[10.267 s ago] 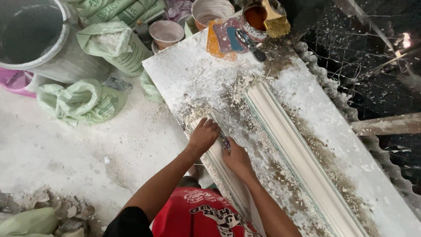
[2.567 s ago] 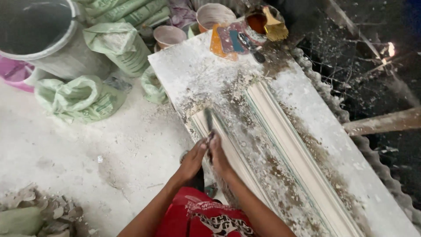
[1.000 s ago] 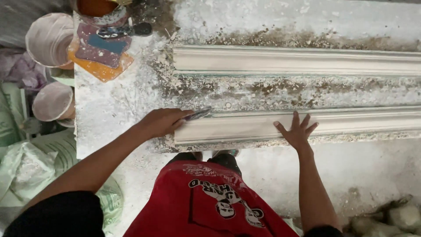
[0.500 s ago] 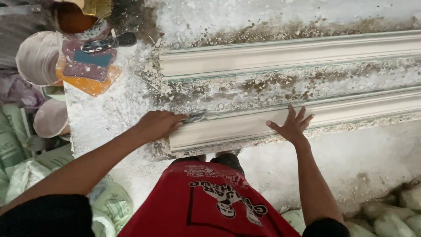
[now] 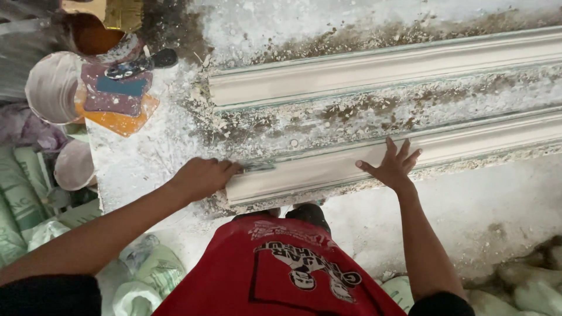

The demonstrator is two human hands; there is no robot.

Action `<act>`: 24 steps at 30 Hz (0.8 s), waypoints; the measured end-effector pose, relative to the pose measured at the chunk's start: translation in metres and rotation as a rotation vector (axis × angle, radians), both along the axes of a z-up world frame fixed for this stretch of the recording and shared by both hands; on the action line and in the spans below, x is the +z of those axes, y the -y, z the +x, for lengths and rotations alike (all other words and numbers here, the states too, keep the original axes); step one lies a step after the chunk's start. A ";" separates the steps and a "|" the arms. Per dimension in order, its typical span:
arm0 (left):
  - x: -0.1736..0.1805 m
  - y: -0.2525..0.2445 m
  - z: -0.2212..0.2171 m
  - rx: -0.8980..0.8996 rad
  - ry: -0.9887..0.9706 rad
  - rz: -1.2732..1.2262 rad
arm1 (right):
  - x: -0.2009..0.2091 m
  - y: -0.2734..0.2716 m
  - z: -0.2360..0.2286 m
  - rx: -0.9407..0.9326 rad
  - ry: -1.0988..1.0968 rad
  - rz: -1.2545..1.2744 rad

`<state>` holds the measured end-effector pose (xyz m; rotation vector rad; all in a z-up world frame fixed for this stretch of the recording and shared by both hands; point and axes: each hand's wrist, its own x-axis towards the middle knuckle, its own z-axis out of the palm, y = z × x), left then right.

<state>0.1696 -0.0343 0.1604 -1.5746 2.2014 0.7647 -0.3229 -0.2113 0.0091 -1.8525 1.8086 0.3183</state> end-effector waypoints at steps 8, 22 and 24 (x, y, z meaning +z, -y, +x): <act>-0.023 -0.010 -0.027 -0.264 -0.025 -0.432 | 0.010 -0.006 0.005 -0.017 0.048 -0.010; -0.025 0.006 -0.044 -0.247 -0.099 -0.418 | 0.000 -0.004 0.001 -0.018 0.015 0.026; -0.032 0.013 -0.064 -0.266 -0.076 -0.410 | -0.003 -0.002 -0.002 0.029 0.012 -0.009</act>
